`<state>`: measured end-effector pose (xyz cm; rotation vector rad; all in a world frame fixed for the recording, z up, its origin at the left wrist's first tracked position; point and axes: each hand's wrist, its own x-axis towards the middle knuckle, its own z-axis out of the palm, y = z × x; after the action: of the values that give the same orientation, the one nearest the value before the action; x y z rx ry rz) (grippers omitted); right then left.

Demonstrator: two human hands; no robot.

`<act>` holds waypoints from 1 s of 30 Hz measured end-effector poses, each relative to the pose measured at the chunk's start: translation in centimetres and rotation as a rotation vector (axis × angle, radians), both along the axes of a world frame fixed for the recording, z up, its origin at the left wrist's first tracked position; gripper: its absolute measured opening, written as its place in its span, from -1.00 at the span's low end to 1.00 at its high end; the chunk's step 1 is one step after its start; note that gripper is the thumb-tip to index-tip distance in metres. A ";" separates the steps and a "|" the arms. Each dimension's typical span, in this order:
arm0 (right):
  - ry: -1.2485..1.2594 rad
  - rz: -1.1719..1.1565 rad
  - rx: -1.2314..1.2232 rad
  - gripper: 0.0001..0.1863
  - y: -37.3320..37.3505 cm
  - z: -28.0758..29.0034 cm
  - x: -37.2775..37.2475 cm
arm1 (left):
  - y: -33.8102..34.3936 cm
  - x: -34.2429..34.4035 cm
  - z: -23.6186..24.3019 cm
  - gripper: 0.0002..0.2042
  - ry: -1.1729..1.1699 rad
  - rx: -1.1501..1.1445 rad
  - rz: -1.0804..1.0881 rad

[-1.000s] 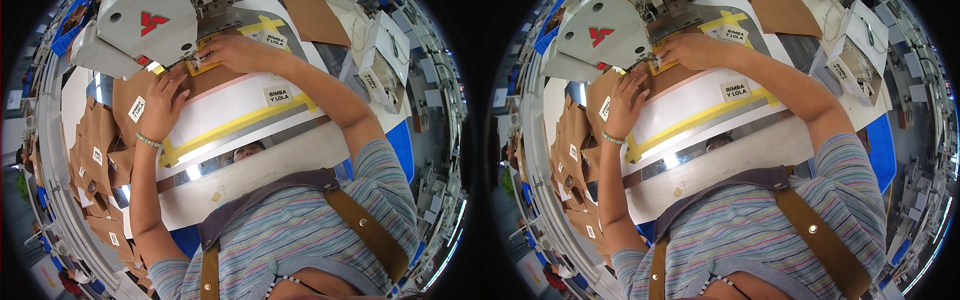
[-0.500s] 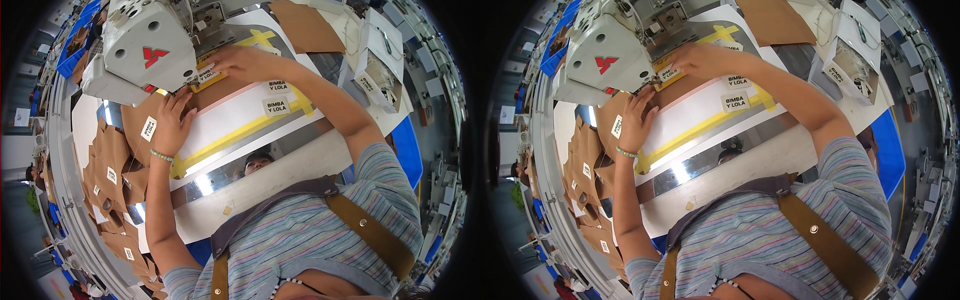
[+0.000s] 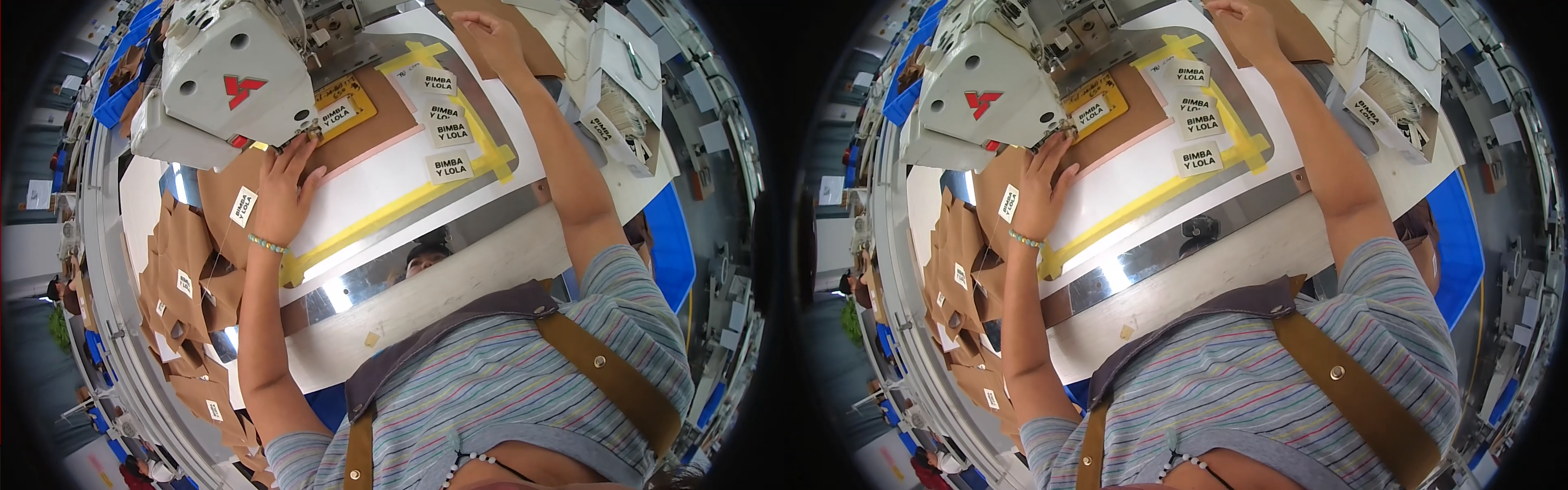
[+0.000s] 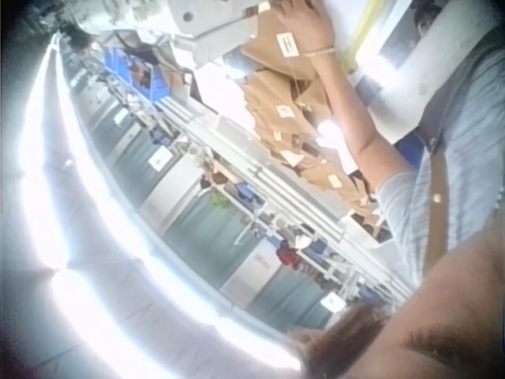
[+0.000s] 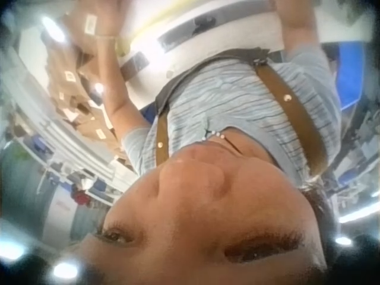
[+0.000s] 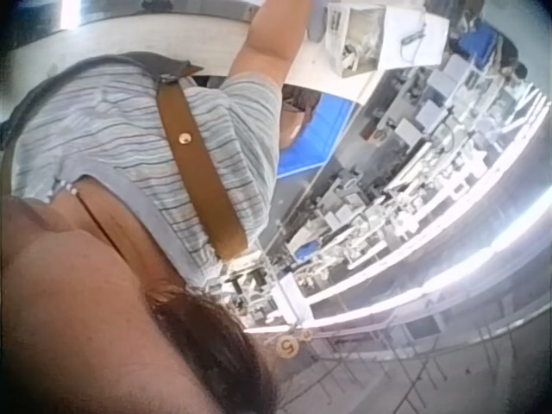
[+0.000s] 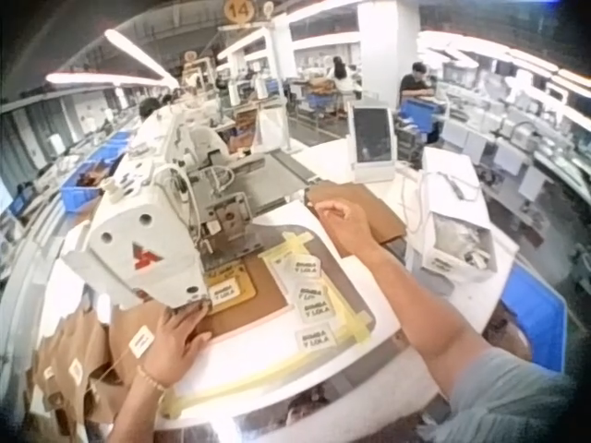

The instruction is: Sewing brand labels onto leather patches using an industrial sewing machine.

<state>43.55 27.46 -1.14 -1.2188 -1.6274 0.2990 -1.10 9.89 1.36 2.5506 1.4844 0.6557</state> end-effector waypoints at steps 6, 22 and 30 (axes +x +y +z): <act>0.201 0.048 -0.156 -0.74 -0.8 0.3 -1.1 | 0.0 0.0 -0.4 -0.58 0.037 0.050 0.002; 0.552 0.164 -0.368 -0.77 -2.7 0.8 -3.1 | 1.0 0.3 0.1 -0.65 0.080 0.101 -0.118; 0.718 0.112 -0.460 -0.77 -3.6 2.0 -4.4 | 0.8 0.0 0.3 -0.67 0.071 0.040 -0.086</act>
<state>39.12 23.89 0.84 -1.1580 -1.0172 1.0939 -1.14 10.74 1.61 2.6769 1.3864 0.5951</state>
